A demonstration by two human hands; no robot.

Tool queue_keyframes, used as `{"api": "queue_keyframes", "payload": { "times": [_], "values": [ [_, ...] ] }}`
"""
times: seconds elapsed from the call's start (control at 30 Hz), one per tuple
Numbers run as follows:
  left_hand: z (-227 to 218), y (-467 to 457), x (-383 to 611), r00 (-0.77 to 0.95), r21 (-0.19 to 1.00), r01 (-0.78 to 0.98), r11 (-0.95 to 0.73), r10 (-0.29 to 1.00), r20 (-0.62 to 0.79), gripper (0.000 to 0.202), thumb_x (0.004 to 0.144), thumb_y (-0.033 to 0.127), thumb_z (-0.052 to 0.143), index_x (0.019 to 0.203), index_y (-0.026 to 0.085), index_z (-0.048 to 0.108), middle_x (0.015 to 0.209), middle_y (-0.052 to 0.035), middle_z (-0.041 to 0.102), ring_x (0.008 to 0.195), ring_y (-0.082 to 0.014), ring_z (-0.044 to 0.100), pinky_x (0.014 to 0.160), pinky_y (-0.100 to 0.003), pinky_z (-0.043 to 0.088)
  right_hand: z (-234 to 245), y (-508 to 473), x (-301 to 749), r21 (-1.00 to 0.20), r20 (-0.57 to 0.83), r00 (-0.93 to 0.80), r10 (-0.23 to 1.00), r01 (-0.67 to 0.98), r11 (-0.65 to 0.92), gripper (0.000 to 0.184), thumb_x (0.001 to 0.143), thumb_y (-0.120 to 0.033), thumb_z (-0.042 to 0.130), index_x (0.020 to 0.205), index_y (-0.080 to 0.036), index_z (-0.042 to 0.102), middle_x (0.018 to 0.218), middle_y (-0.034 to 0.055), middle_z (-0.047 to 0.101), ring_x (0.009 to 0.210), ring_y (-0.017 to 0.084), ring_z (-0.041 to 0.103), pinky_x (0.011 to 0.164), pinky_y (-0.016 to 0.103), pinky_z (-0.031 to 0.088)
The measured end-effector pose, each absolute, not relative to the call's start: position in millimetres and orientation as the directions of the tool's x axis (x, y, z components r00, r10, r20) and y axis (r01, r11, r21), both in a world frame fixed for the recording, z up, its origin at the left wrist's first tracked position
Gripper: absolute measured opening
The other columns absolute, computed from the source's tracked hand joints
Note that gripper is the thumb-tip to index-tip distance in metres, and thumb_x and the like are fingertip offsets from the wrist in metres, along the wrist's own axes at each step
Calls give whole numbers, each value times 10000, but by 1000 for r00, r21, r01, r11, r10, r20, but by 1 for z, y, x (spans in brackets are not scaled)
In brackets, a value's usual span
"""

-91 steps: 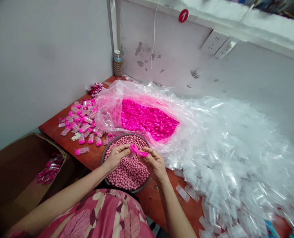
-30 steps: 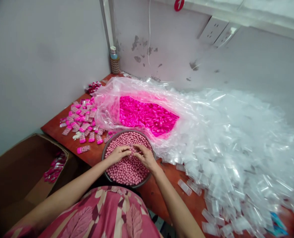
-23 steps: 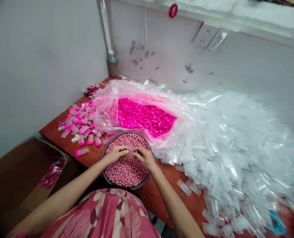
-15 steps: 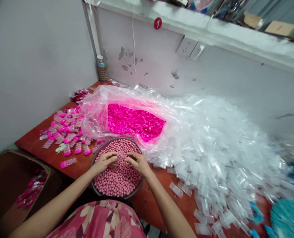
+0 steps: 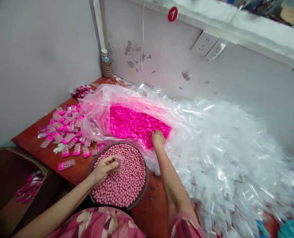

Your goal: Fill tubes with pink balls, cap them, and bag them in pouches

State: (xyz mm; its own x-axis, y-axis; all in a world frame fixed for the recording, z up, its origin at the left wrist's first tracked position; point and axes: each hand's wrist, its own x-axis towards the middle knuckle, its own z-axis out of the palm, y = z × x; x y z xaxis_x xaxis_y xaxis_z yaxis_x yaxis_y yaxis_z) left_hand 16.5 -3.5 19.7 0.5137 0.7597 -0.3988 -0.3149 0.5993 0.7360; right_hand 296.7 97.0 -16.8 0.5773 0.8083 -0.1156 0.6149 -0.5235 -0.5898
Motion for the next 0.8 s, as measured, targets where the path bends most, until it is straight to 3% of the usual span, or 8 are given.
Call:
{"api": "queue_keyframes", "payload": {
  "times": [0.1,0.23,0.37,0.6,0.7,0.8],
  "values": [
    [15,0,17,493,746,-311,590,771,-404,222,690,280,650,876,164,619,857,-33,605,769,-150,584,717,-298,489,-18,98,298,-625,-161,591,791,559,-545,169,667,-260,581,783,-136,588,1011,151,568,1038,304,479,856,430,341],
    [15,3,21,470,777,-293,557,792,-391,197,700,295,637,834,153,611,800,-24,599,734,-136,578,698,-282,493,-5,84,305,-769,-218,530,820,424,-479,215,630,-349,600,742,-174,545,843,67,597,904,244,542,767,367,424],
    [25,4,31,471,815,-272,512,809,-351,237,697,324,632,855,149,616,806,-31,609,722,-142,583,699,-289,495,16,52,294,-913,-288,351,891,181,-367,301,633,-453,584,757,-188,516,701,9,573,654,168,575,635,327,486],
    [44,0,52,411,830,-353,433,868,-278,263,691,334,633,870,144,592,818,-26,610,738,-150,587,709,-304,499,47,-15,227,-948,-297,36,954,-126,-291,266,658,-431,633,772,-193,597,689,-2,606,603,136,580,604,292,505],
    [48,-5,54,379,833,-369,412,885,-270,274,691,328,632,898,152,594,834,-23,615,746,-151,588,723,-308,492,51,-32,205,-954,-274,18,962,-130,-270,260,689,-397,625,870,-210,638,786,9,648,699,172,610,665,328,512],
    [53,-12,51,373,857,-353,376,897,-240,268,694,337,623,888,152,610,844,-33,624,772,-172,591,734,-317,486,52,-42,197,-981,-181,75,981,50,-185,329,685,-389,636,968,-222,637,942,36,649,868,226,598,766,381,491]
  ]
}}
